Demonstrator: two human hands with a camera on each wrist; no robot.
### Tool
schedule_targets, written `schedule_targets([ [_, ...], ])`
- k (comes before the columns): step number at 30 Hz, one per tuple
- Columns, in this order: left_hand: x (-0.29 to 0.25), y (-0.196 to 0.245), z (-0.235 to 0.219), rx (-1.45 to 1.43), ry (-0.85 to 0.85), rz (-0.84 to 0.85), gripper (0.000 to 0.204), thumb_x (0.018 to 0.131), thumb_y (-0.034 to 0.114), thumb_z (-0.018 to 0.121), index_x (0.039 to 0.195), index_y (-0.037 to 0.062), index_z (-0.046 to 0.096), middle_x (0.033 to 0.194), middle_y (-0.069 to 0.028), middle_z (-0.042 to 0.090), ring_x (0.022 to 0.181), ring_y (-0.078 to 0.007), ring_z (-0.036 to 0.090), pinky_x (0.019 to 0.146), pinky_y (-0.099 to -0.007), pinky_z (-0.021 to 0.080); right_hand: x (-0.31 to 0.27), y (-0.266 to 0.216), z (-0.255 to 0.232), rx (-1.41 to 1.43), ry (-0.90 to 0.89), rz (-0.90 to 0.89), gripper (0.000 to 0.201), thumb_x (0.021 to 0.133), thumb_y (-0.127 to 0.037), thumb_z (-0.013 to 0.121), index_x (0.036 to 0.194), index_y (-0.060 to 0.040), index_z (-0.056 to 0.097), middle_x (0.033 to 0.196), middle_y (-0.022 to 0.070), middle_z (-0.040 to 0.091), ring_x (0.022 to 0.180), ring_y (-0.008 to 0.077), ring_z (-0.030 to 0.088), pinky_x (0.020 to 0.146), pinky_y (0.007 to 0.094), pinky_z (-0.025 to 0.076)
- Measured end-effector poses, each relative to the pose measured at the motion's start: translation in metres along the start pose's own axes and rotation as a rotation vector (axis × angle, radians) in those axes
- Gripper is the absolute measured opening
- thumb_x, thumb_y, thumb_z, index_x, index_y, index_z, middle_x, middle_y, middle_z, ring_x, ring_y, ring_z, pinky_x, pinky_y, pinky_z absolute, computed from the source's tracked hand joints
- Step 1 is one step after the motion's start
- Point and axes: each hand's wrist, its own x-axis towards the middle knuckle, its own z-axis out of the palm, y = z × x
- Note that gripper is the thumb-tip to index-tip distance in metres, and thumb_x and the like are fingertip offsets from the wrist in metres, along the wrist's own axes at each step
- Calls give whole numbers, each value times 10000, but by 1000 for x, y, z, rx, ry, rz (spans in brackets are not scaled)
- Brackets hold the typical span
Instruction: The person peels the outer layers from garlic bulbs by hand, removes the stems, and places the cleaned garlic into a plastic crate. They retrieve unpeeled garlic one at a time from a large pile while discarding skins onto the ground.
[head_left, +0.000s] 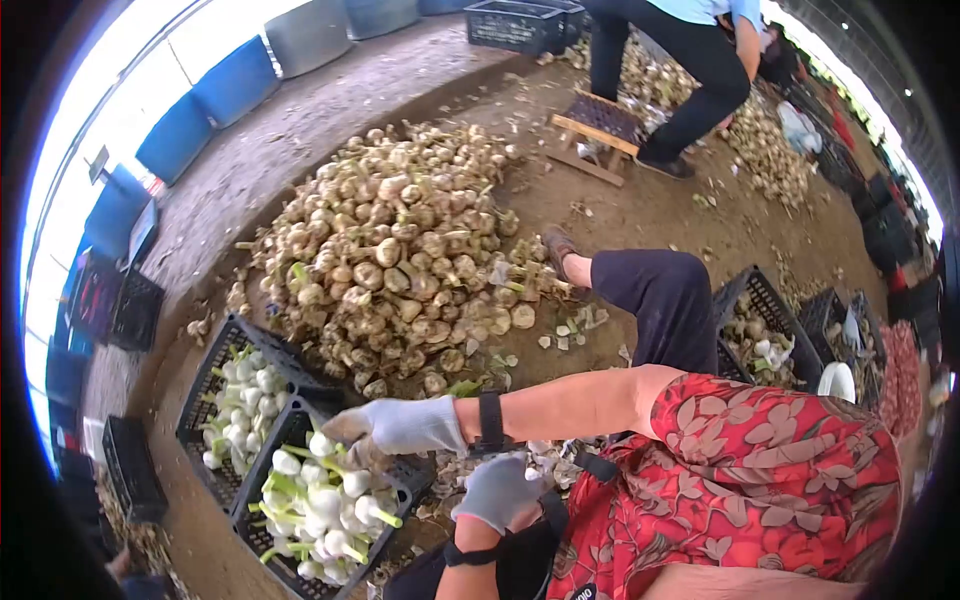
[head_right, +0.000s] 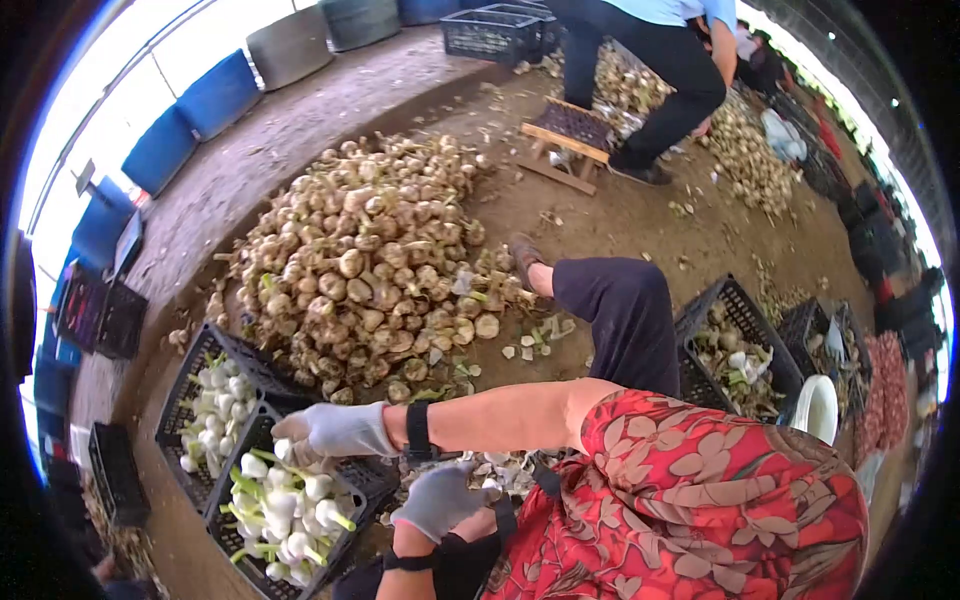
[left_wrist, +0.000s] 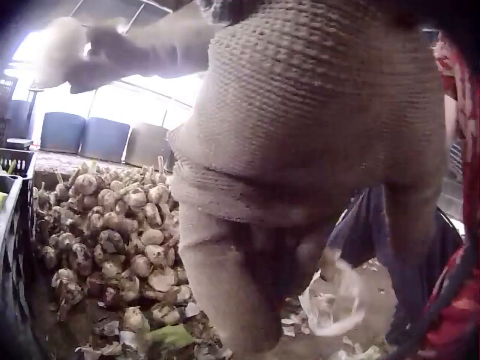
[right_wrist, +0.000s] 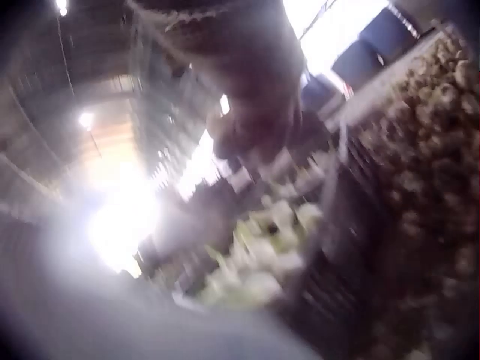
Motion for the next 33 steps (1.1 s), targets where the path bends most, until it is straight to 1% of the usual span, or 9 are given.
schedule_targets([
  [3,11,13,5,-41,-175,-193,526,814,485,578,1199,128,606,1036,-206,659,978,-376,631,861,-452,494,-27,18,-83,-420,416,-19,598,820,-219,655,1330,44,485,1242,195,601,1061,226,607,924,337,488],
  [4,14,10,6,-55,-158,-185,539,830,485,581,1216,110,573,1060,-208,647,990,-380,629,850,-458,495,-48,14,-108,-255,602,229,570,817,-234,657,1293,48,518,1183,196,624,1006,245,621,913,346,492],
  [7,19,2,5,-100,-91,-192,581,860,489,598,1247,70,485,1104,-213,611,992,-387,629,810,-476,500,-103,71,-217,-1073,1121,468,353,761,-335,670,870,-1,640,937,232,637,823,380,641,739,453,526],
  [10,31,-1,-2,-118,-49,-272,580,843,487,607,1282,120,514,1041,-191,625,947,-385,632,779,-471,503,-164,146,-311,-1545,1230,662,272,786,-212,594,1007,-54,612,1019,207,621,824,360,660,697,479,527],
  [12,38,-5,-2,-126,-13,-251,560,851,470,609,1263,106,497,1030,-194,613,901,-388,640,735,-478,506,-187,173,-352,-1393,1112,913,404,756,-247,676,1104,-82,554,1090,184,585,912,359,635,724,482,519],
  [21,42,-8,-11,-171,60,-250,527,887,456,582,1250,88,479,1028,-202,597,860,-394,644,693,-490,507,-171,190,-365,-1259,1113,1010,207,826,-198,544,913,-69,681,891,168,702,836,343,687,716,464,537],
  [26,40,0,-18,-130,20,-252,520,892,442,575,1254,84,470,1064,-213,598,895,-401,640,730,-500,505,-175,208,-302,-1222,926,1003,260,828,-225,525,890,-78,731,960,194,694,894,350,680,766,451,534],
  [30,38,-4,-14,-103,36,-273,505,891,436,575,1240,88,465,1111,-226,589,970,-395,627,788,-489,502,-148,186,-220,-1180,408,843,271,796,-207,533,900,-34,715,947,233,677,898,381,666,766,465,526],
  [33,37,-13,-3,-103,103,-354,566,865,440,611,1272,89,433,1176,-236,552,986,-403,622,786,-488,508,-128,158,-173,-1097,475,659,258,792,-212,535,875,-31,698,911,245,669,894,405,647,777,470,511],
])
